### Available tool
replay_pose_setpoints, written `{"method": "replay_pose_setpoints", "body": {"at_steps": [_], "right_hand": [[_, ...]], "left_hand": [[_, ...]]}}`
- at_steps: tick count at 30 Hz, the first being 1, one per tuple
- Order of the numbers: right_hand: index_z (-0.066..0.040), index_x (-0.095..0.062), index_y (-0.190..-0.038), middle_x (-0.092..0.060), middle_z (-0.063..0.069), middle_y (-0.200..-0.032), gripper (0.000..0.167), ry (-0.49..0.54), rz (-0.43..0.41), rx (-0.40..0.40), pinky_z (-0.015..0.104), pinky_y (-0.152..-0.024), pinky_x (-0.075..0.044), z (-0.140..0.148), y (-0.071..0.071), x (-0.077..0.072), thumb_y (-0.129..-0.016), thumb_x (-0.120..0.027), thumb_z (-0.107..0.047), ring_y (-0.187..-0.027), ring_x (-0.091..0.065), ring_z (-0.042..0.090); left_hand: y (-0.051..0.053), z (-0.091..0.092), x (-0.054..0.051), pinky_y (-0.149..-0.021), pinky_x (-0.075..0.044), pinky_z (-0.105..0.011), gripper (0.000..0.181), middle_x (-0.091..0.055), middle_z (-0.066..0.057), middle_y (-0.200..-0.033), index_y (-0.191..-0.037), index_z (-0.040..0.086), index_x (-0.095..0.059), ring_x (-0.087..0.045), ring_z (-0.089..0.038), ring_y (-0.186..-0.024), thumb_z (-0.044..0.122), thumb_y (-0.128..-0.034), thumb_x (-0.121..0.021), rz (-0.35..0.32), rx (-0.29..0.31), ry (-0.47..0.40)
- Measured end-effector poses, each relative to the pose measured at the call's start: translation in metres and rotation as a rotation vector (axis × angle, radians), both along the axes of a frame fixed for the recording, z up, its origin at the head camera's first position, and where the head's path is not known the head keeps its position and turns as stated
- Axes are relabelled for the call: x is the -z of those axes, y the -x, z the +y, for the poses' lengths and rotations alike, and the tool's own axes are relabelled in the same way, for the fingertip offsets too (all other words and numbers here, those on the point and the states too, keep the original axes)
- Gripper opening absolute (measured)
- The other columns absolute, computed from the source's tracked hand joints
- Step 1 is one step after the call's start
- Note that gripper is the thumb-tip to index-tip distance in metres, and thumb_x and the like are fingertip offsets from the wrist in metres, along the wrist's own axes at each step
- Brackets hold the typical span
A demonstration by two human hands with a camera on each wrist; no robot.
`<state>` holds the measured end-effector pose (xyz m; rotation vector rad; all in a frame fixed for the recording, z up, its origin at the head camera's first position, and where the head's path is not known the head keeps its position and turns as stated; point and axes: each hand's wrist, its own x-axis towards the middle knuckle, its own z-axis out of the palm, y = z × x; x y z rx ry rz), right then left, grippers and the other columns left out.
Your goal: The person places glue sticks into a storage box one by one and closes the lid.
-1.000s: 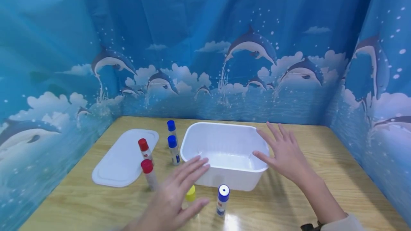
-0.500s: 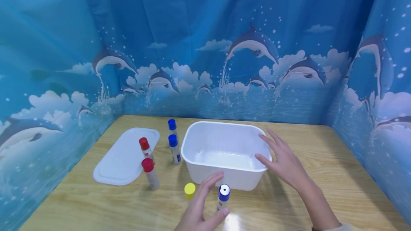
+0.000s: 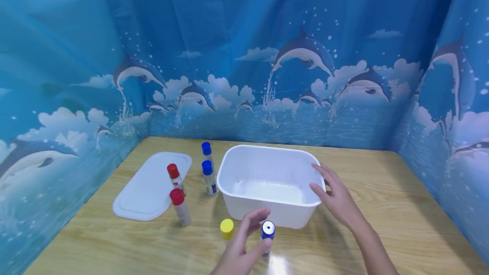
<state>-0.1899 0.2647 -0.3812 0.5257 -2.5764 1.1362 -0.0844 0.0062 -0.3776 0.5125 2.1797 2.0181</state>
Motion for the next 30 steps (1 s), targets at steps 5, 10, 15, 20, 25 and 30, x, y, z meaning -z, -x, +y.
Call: {"method": "replay_pose_setpoints", "body": {"at_steps": [5,10,15,20,25,30], "right_hand": [[-0.002,-0.036,-0.138,-0.031,0.027,-0.139,0.046,0.07,-0.03,-0.014,0.043,-0.076,-0.05,0.0,-0.002,0.005,-0.095,-0.05,-0.011,-0.11,-0.044,0.05],[-0.001,-0.034,-0.139,-0.03,0.027,-0.139,0.046,0.126,-0.048,-0.035,0.023,-0.07,-0.049,-0.001,-0.002,0.009,-0.095,-0.048,-0.008,-0.107,-0.047,0.048],[-0.002,-0.032,-0.14,-0.029,0.026,-0.141,0.046,0.148,-0.061,-0.034,0.02,-0.072,-0.048,-0.002,-0.001,0.011,-0.097,-0.045,-0.009,-0.111,-0.044,0.047],[-0.002,-0.03,-0.141,-0.027,0.026,-0.142,0.045,0.177,-0.059,-0.05,0.019,-0.075,-0.047,-0.003,0.001,0.01,-0.098,-0.042,-0.011,-0.114,-0.045,0.036],[-0.002,-0.029,-0.141,-0.025,0.027,-0.142,0.045,0.224,-0.058,-0.086,0.017,-0.078,-0.045,-0.002,0.004,0.01,-0.099,-0.04,-0.01,-0.11,-0.042,-0.004],[-0.001,-0.028,-0.141,-0.022,0.027,-0.143,0.044,0.246,-0.069,-0.119,0.014,-0.082,-0.042,-0.001,0.006,0.011,-0.099,-0.037,-0.01,-0.115,-0.036,-0.004]], "left_hand": [[0.002,0.001,0.005,-0.096,-0.034,-0.053,0.047,-0.044,0.004,-0.133,-0.132,0.02,-0.041,-0.041,-0.02,-0.118,0.029,-0.089,-0.057,0.022,0.003,0.01],[0.004,0.0,0.013,-0.099,-0.034,-0.045,0.046,-0.047,-0.004,-0.129,-0.132,0.012,-0.04,-0.044,-0.017,-0.116,0.023,-0.0903,-0.056,0.11,0.013,0.006],[0.006,0.0,0.014,-0.098,-0.035,-0.043,0.041,-0.049,-0.002,-0.127,-0.13,0.012,-0.043,-0.045,-0.017,-0.115,0.02,-0.0909,-0.055,0.096,0.013,0.006],[0.009,0.0,0.01,-0.098,-0.035,-0.043,0.038,-0.05,0.004,-0.124,-0.126,0.017,-0.047,-0.045,-0.015,-0.114,0.023,-0.0903,-0.056,0.01,-0.003,0.009],[0.01,0.0,0.009,-0.098,-0.036,-0.041,0.038,-0.051,0.006,-0.122,-0.126,0.016,-0.047,-0.046,-0.014,-0.113,0.023,-0.09,-0.056,0.019,-0.002,0.036],[0.01,0.001,0.01,-0.095,-0.039,-0.041,0.037,-0.05,0.009,-0.122,-0.126,0.018,-0.047,-0.046,-0.014,-0.112,0.026,-0.0904,-0.056,0.028,-0.005,0.075]]}}
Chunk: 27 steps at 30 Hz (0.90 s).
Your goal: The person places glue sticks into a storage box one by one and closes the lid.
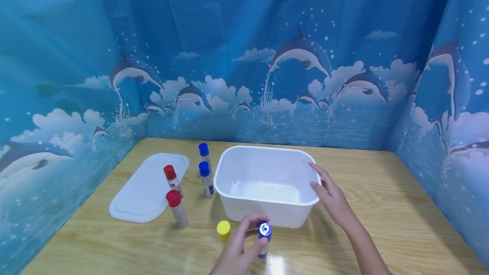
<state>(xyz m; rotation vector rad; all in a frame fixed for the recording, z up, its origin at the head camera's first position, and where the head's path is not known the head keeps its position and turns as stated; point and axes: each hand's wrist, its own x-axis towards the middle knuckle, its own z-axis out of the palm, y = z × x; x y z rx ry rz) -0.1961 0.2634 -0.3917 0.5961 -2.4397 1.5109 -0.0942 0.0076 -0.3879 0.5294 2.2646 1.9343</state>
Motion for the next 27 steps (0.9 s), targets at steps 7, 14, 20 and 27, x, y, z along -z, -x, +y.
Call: {"method": "replay_pose_setpoints", "body": {"at_steps": [7,14,20,27], "right_hand": [[-0.001,-0.026,-0.142,-0.02,0.027,-0.144,0.044,-0.007,-0.017,-0.005,0.014,-0.083,-0.039,-0.0002,-0.0003,0.0005,-0.1,-0.035,-0.011,-0.121,-0.03,0.046],[-0.002,-0.025,-0.142,-0.018,0.027,-0.144,0.044,-0.012,-0.031,-0.004,0.013,-0.084,-0.038,0.0001,-0.0001,0.0008,-0.1,-0.035,-0.012,-0.122,-0.027,0.046],[-0.001,-0.027,-0.141,-0.02,0.027,-0.144,0.043,-0.01,-0.011,0.004,0.01,-0.084,-0.036,-0.0006,-0.001,0.0014,-0.099,-0.035,-0.01,-0.123,-0.031,0.04],[0.001,-0.026,-0.14,-0.021,0.028,-0.143,0.043,0.009,-0.023,0.002,0.011,-0.082,-0.038,-0.0012,-0.0006,0.0017,-0.099,-0.035,-0.006,-0.12,-0.031,0.047]], "left_hand": [[0.0027,0.0015,0.0051,-0.093,-0.041,-0.039,0.034,-0.049,0.012,-0.118,-0.123,0.018,-0.05,-0.048,-0.011,-0.109,0.025,-0.0907,-0.055,0.042,-0.007,0.031],[0.0045,0.0003,0.0054,-0.094,-0.041,-0.034,0.033,-0.049,0.012,-0.116,-0.122,0.018,-0.05,-0.048,-0.01,-0.108,0.025,-0.0905,-0.055,0.062,0.001,0.022],[0.0049,0.0009,0.0035,-0.093,-0.042,-0.033,0.032,-0.051,0.009,-0.115,-0.121,0.013,-0.053,-0.05,-0.011,-0.106,0.019,-0.0895,-0.057,0.084,0.008,-0.015],[0.0056,0.0021,0.0003,-0.09,-0.044,-0.03,0.032,-0.054,0.005,-0.114,-0.12,0.01,-0.054,-0.052,-0.011,-0.103,0.013,-0.0885,-0.058,0.142,0.021,-0.051]]}}
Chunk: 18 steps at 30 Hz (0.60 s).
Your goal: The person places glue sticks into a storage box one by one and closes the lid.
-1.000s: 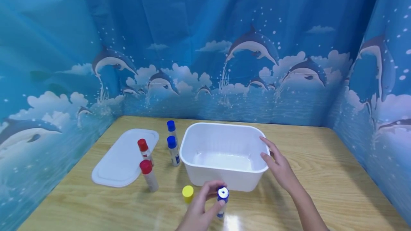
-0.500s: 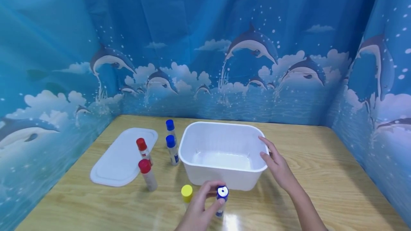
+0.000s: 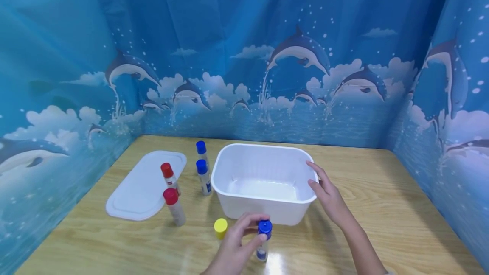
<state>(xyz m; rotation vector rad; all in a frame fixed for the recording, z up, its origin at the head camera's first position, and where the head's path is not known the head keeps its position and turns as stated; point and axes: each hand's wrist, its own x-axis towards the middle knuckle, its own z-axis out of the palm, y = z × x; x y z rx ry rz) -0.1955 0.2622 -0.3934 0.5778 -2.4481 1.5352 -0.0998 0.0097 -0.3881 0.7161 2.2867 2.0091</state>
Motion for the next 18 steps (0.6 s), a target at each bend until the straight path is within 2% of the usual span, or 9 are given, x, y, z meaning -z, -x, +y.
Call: {"method": "replay_pose_setpoints", "body": {"at_steps": [4,7,11,12,14,18], "right_hand": [[0.0,-0.025,-0.141,-0.019,0.028,-0.144,0.044,-0.015,-0.023,0.004,0.011,-0.083,-0.037,0.0,-0.001,-0.002,-0.1,-0.035,-0.009,-0.121,-0.03,0.047],[-0.001,-0.024,-0.142,-0.019,0.027,-0.144,0.045,-0.038,-0.041,0.014,0.013,-0.083,-0.037,0.0,-0.002,-0.003,-0.1,-0.034,-0.012,-0.122,-0.03,0.047],[-0.002,-0.025,-0.142,-0.021,0.027,-0.143,0.045,-0.054,-0.042,0.028,0.021,-0.083,-0.041,0.0,-0.002,-0.003,-0.1,-0.034,-0.014,-0.119,-0.035,0.044],[-0.002,-0.025,-0.142,-0.022,0.027,-0.143,0.045,-0.058,-0.04,0.03,0.022,-0.083,-0.042,-0.001,-0.003,-0.003,-0.1,-0.034,-0.015,-0.118,-0.036,0.043],[-0.003,-0.025,-0.142,-0.023,0.026,-0.143,0.044,-0.062,-0.036,0.036,0.022,-0.083,-0.042,-0.001,-0.003,-0.002,-0.101,-0.034,-0.015,-0.117,-0.037,0.041],[-0.003,-0.025,-0.142,-0.023,0.025,-0.143,0.045,-0.062,-0.045,0.037,0.015,-0.083,-0.038,0.0,-0.003,-0.002,-0.101,-0.033,-0.017,-0.119,-0.035,0.041]], "left_hand": [[0.0,0.002,-0.005,-0.089,-0.045,-0.029,0.032,-0.055,0.002,-0.113,-0.12,0.008,-0.054,-0.054,-0.012,-0.102,0.014,-0.0888,-0.058,0.078,0.008,-0.018],[0.0,0.003,-0.013,-0.087,-0.045,-0.027,0.032,-0.055,0.003,-0.112,-0.12,0.009,-0.054,-0.053,-0.011,-0.102,0.016,-0.089,-0.058,0.059,0.023,-0.035],[0.001,0.004,-0.025,-0.087,-0.045,-0.025,0.032,-0.054,0.006,-0.112,-0.121,0.01,-0.055,-0.053,-0.01,-0.103,0.018,-0.0893,-0.059,0.015,0.058,-0.049],[0.001,0.004,-0.028,-0.087,-0.045,-0.025,0.033,-0.054,0.005,-0.113,-0.121,0.01,-0.055,-0.053,-0.01,-0.103,0.018,-0.0893,-0.059,0.022,0.069,-0.048],[0.002,0.004,-0.034,-0.087,-0.045,-0.025,0.033,-0.054,0.004,-0.114,-0.121,0.008,-0.055,-0.053,-0.01,-0.103,0.016,-0.0893,-0.059,0.032,0.094,-0.047],[0.006,0.004,-0.05,-0.084,-0.046,-0.023,0.032,-0.055,0.005,-0.113,-0.121,0.009,-0.056,-0.053,-0.007,-0.102,0.015,-0.0897,-0.059,-0.004,0.145,-0.04]]}}
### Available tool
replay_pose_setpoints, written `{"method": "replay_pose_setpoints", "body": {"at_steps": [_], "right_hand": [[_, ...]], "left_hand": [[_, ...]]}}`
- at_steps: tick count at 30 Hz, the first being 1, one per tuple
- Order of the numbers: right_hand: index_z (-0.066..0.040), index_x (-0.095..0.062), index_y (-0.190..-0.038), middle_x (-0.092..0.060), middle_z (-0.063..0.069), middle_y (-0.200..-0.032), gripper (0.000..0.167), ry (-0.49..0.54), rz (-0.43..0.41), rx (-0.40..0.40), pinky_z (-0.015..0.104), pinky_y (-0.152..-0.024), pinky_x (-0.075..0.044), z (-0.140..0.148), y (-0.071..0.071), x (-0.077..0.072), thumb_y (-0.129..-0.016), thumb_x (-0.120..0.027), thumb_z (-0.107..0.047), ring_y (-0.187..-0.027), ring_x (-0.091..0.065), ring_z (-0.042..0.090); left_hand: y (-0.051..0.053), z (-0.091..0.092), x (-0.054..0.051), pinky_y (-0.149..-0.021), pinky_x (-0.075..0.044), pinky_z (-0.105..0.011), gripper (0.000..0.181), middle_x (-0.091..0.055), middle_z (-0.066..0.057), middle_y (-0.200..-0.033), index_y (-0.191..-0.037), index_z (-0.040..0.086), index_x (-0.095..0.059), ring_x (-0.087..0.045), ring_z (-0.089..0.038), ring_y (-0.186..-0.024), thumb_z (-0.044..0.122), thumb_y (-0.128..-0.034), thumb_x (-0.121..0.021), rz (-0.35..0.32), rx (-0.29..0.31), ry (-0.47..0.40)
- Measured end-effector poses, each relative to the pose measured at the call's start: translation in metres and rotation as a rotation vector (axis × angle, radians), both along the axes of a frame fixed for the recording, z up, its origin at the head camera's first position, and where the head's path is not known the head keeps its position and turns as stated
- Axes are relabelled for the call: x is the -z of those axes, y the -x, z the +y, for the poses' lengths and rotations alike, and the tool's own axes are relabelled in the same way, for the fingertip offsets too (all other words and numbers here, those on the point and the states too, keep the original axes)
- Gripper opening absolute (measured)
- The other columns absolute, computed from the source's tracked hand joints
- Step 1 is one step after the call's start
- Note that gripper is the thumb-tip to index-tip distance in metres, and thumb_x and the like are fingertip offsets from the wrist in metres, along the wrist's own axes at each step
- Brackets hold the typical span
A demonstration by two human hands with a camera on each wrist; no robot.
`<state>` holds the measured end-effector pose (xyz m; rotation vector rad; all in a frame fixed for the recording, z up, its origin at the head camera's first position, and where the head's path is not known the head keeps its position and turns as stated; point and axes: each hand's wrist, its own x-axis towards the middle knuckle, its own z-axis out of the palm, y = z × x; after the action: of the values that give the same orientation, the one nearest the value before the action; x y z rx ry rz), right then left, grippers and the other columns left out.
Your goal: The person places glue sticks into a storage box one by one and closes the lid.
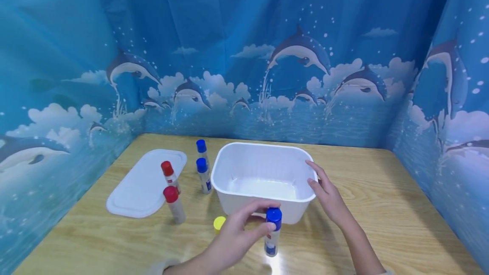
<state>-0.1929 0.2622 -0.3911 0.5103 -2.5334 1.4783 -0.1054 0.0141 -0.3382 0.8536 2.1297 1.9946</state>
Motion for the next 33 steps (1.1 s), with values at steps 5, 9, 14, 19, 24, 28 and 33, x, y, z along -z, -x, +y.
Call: {"method": "replay_pose_setpoints", "body": {"at_steps": [5,9,14,19,24,28,33], "right_hand": [[-0.003,-0.025,-0.143,-0.022,0.025,-0.143,0.045,-0.008,-0.016,0.002,0.013,-0.082,-0.036,0.0,0.0,-0.001,-0.101,-0.034,-0.018,-0.121,-0.033,0.044],[-0.004,-0.023,-0.143,-0.019,0.026,-0.145,0.046,-0.003,-0.031,-0.005,0.037,-0.089,-0.042,0.0,-0.001,-0.001,-0.101,-0.033,-0.02,-0.122,-0.031,0.045],[-0.005,-0.022,-0.144,-0.016,0.026,-0.145,0.047,0.017,-0.047,-0.018,0.059,-0.088,-0.036,0.0,-0.001,-0.001,-0.101,-0.033,-0.021,-0.122,-0.03,0.047],[-0.004,-0.024,-0.143,-0.026,0.027,-0.14,0.045,0.018,-0.014,-0.021,0.034,-0.081,-0.047,0.001,0.0,-0.001,-0.101,-0.032,-0.017,-0.112,-0.045,0.02],[-0.004,-0.025,-0.142,-0.031,0.026,-0.137,0.044,0.016,0.0,-0.014,0.028,-0.079,-0.045,0.0,0.001,-0.001,-0.101,-0.032,-0.016,-0.108,-0.045,0.01],[-0.004,-0.024,-0.142,-0.028,0.026,-0.14,0.044,0.01,-0.007,-0.007,0.035,-0.085,-0.042,0.0,0.001,-0.001,-0.101,-0.032,-0.016,-0.117,-0.038,0.034],[-0.001,-0.025,-0.142,-0.024,0.027,-0.142,0.044,0.038,-0.002,-0.023,0.018,-0.083,-0.039,0.0,0.002,0.0,-0.1,-0.033,-0.013,-0.12,-0.032,0.043]], "left_hand": [[0.007,0.0,-0.019,-0.081,-0.047,-0.02,0.03,-0.056,0.005,-0.11,-0.12,0.009,-0.058,-0.054,-0.005,-0.099,0.014,-0.0897,-0.06,-0.018,0.023,0.029],[0.011,0.001,-0.035,-0.08,-0.047,-0.019,0.03,-0.058,0.002,-0.111,-0.118,0.007,-0.059,-0.056,-0.006,-0.099,0.01,-0.0883,-0.062,0.004,0.029,0.033],[0.019,0.001,-0.056,-0.078,-0.048,-0.018,0.031,-0.057,-0.001,-0.113,-0.118,0.006,-0.059,-0.057,-0.007,-0.098,0.008,-0.0879,-0.061,0.004,0.048,0.031],[0.03,0.0,-0.074,-0.078,-0.049,-0.02,0.031,-0.057,-0.002,-0.116,-0.12,0.006,-0.057,-0.057,-0.009,-0.1,0.01,-0.0896,-0.059,0.029,0.054,0.053],[0.047,-0.003,-0.089,-0.076,-0.05,-0.023,0.032,-0.057,0.001,-0.116,-0.122,0.011,-0.057,-0.056,-0.009,-0.1,0.013,-0.0895,-0.06,0.014,0.053,0.12],[0.066,-0.004,-0.095,-0.077,-0.05,-0.023,0.033,-0.057,0.003,-0.115,-0.121,0.013,-0.058,-0.055,-0.008,-0.1,0.015,-0.089,-0.062,0.018,0.087,0.184],[0.088,-0.006,-0.101,-0.077,-0.05,-0.023,0.033,-0.057,-0.001,-0.117,-0.121,0.009,-0.058,-0.056,-0.01,-0.1,0.013,-0.0889,-0.062,0.089,0.145,0.271]]}}
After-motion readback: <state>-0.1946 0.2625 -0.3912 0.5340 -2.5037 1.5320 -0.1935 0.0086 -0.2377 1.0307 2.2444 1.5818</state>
